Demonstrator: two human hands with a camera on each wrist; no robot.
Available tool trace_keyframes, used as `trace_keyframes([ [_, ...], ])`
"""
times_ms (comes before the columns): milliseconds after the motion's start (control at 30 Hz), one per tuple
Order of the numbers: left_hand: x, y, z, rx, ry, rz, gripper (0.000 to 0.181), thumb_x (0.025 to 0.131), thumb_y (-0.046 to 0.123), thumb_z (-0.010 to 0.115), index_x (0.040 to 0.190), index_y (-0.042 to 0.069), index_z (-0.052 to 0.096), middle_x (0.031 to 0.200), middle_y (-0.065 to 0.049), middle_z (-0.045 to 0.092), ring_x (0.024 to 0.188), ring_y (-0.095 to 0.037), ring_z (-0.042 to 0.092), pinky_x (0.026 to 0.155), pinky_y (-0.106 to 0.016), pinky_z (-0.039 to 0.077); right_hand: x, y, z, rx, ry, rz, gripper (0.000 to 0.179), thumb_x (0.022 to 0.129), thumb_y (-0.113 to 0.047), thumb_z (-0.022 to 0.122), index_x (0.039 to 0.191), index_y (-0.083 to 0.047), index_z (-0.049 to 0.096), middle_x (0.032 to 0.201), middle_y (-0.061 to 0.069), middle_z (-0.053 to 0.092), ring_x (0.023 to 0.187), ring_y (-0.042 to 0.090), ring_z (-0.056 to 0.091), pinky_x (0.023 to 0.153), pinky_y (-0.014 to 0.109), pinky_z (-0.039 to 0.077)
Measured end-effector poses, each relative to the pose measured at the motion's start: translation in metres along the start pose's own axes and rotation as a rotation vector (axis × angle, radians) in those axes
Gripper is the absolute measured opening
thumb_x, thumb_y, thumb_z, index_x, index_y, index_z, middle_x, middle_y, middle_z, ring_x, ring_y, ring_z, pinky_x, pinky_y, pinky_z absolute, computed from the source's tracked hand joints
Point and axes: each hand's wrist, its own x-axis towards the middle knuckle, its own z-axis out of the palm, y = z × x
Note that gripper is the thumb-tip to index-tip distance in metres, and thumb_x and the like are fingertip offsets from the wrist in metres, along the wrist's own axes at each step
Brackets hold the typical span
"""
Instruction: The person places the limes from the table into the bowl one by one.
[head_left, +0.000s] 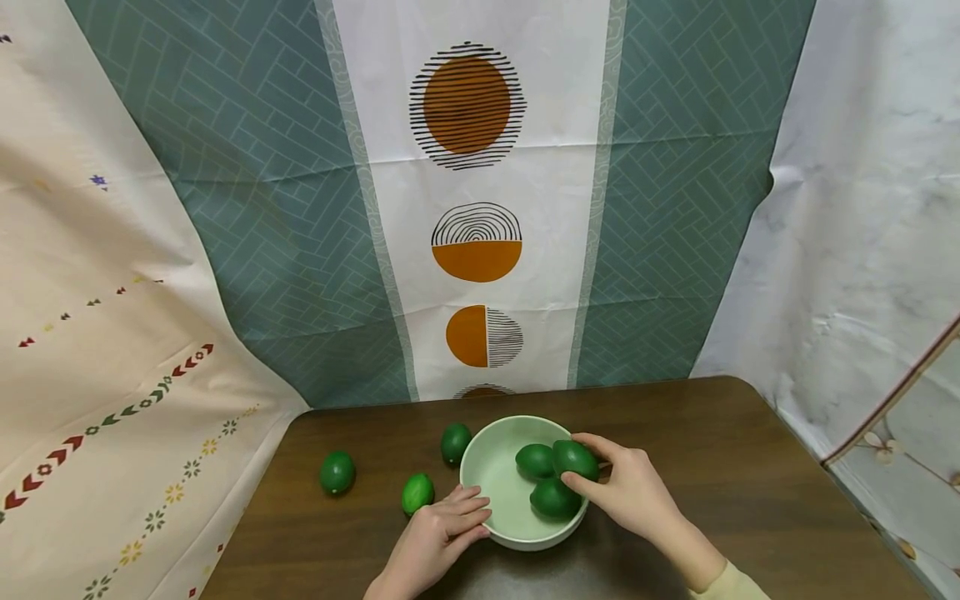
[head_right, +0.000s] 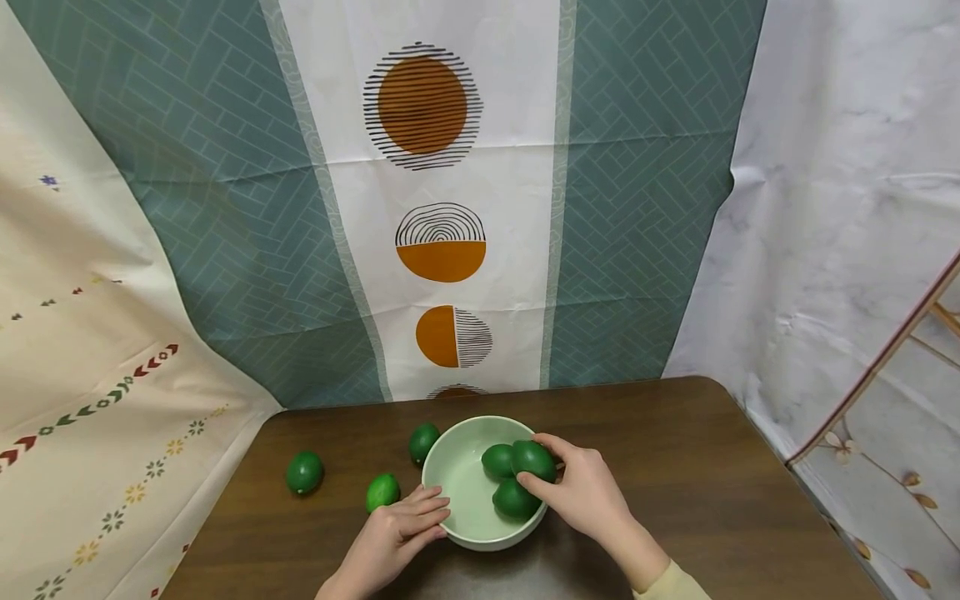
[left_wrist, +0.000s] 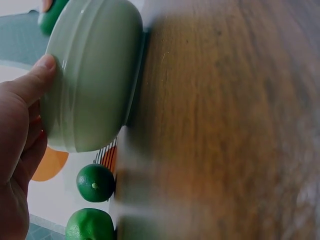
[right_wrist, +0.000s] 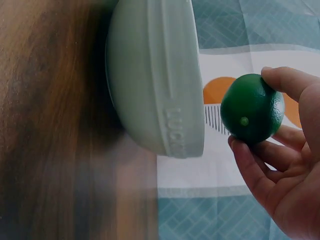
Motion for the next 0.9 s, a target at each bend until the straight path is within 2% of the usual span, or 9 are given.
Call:
trace_keyframes([
  [267,0.000,-0.001,0.000,0.003,0.000,0.007,0.030,0.095,0.018,0.083,0.122,0.005,0.082,0.123,-0.008,0.078,0.122,-0.031,0.072,0.103,-0.053,0.057,0.002,-0.008,0.008,-0.005,-0.031,-0.016,0.055,0.085,-0.037,0.093,0.132,-0.014,0.075,0.110,-0.002,0.079,0.083,0.010,0.076,0.069,0.024,0.061],
  [600,0.002,-0.001,-0.001,0.005,-0.002,0.010,0.029,0.094,0.018,0.083,0.120,0.005,0.082,0.122,-0.008,0.078,0.121,-0.031,0.072,0.103,-0.054,0.057,0.004,-0.021,0.021,-0.142,-0.057,-0.066,0.055,0.082,-0.037,0.094,0.130,-0.017,0.078,0.108,-0.007,0.078,0.087,0.009,0.070,0.074,0.026,0.059],
  [900,0.002,-0.001,-0.001,0.004,-0.002,0.010,0.028,0.094,0.019,0.083,0.118,0.005,0.083,0.121,-0.009,0.078,0.121,-0.032,0.073,0.103,-0.053,0.057,0.004,-0.025,0.036,-0.184,-0.089,-0.123,0.054,0.082,-0.030,0.094,0.131,-0.017,0.077,0.110,-0.007,0.077,0.092,0.010,0.070,0.074,0.026,0.059],
])
